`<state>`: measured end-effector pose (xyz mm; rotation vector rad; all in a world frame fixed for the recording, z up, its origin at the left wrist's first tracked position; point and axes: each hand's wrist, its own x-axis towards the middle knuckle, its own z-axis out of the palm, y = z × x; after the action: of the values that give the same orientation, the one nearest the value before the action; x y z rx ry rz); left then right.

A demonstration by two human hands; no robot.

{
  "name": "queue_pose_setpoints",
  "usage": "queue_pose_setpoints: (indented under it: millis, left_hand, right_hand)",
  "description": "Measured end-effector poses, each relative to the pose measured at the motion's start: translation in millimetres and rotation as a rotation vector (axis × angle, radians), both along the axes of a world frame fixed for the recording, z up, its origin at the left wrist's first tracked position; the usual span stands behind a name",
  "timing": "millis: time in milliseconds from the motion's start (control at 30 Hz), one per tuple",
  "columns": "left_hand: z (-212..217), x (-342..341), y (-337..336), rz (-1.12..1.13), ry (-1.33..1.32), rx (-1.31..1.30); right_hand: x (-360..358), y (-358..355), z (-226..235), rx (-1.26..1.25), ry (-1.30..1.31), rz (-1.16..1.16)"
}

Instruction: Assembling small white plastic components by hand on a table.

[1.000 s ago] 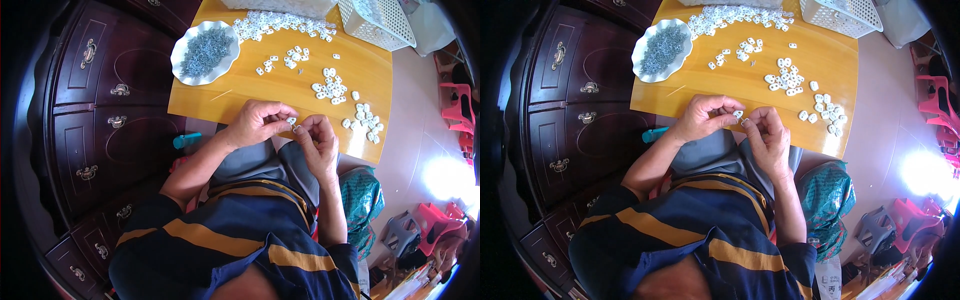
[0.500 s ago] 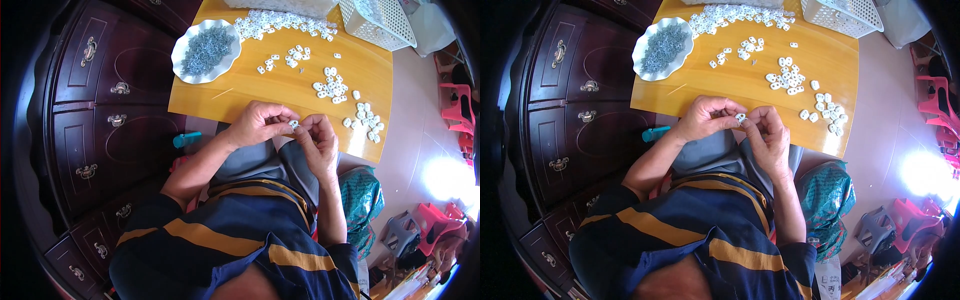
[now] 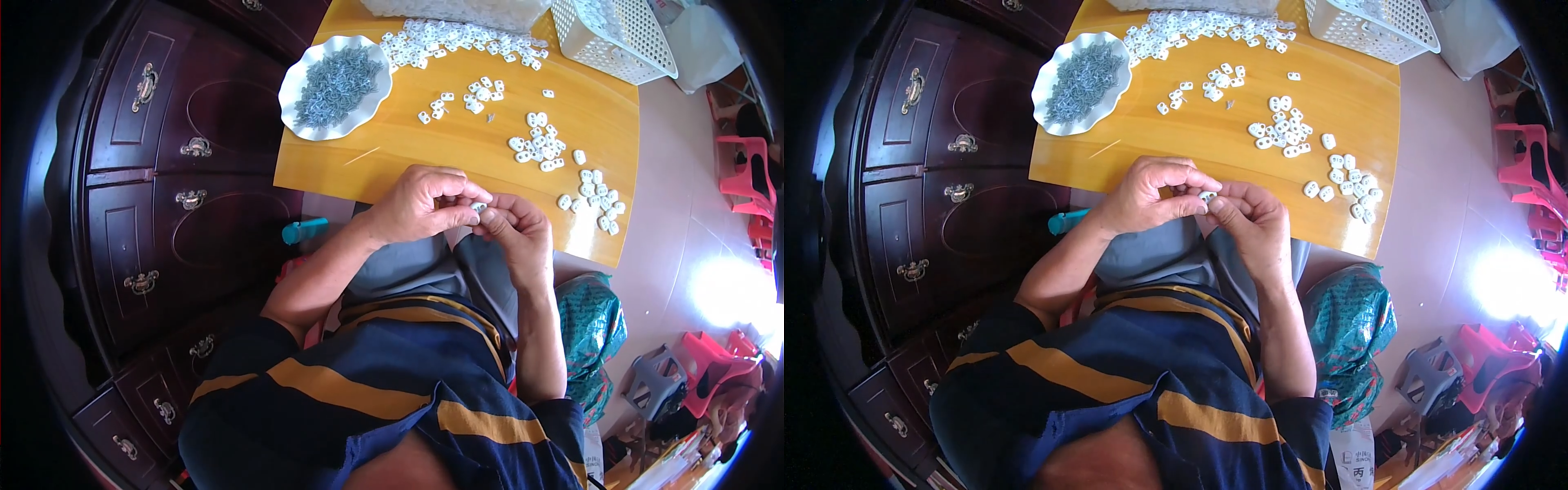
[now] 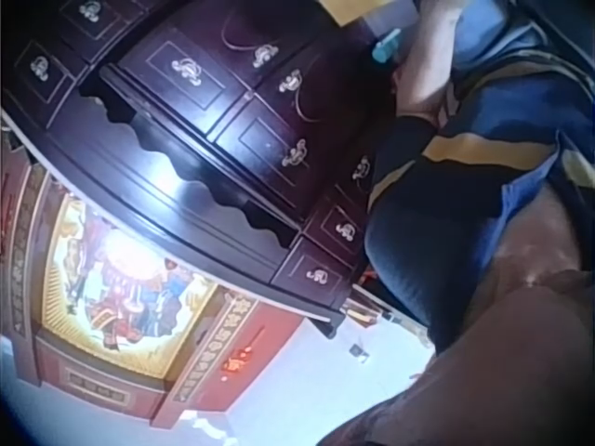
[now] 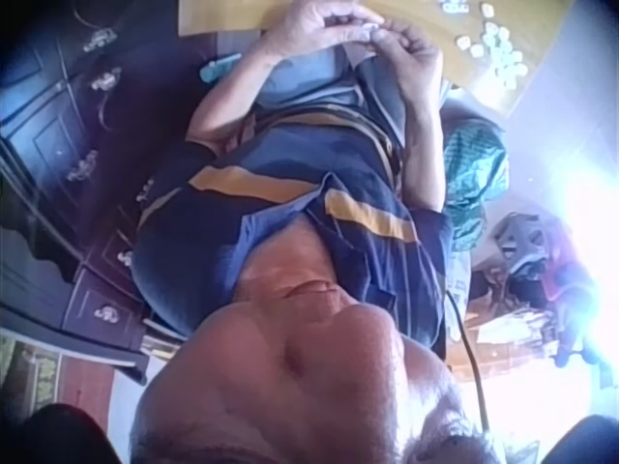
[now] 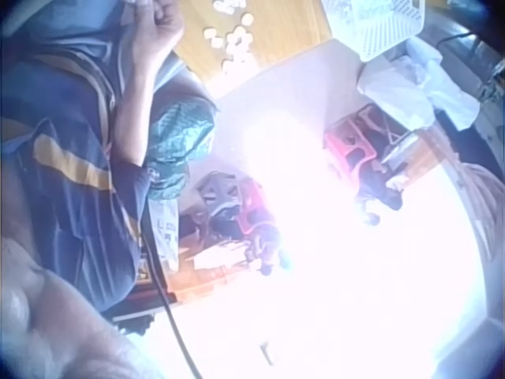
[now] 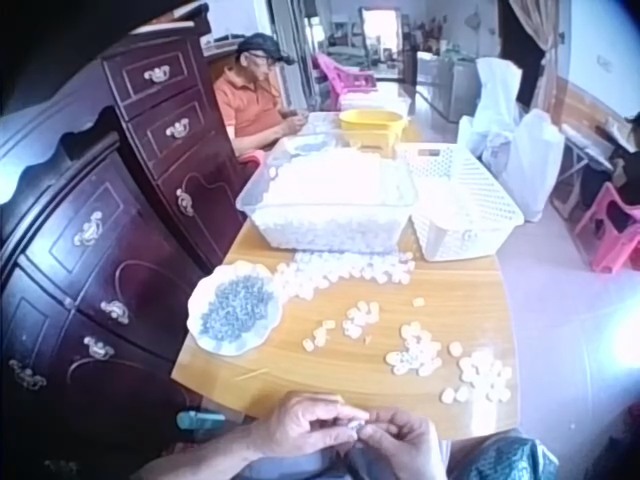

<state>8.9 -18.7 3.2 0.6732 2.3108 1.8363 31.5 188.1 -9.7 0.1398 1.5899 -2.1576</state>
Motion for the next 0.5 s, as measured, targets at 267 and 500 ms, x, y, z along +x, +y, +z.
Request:
queue_pose_setpoints:
  millis: [267, 500]
  left_hand:
    - [7.6, -4.4, -0.3, -0.036, 0.03, -0.061]
    - [21.1, 5.2, 15.1, 0.212, 0.452, -0.349]
  right_hand:
    - [-1.6, 1.5, -0.4, -0.037, 0.006, 0.062]
    - [-0.1, -12.0, 11.0, -0.118, -0.056, -0.136]
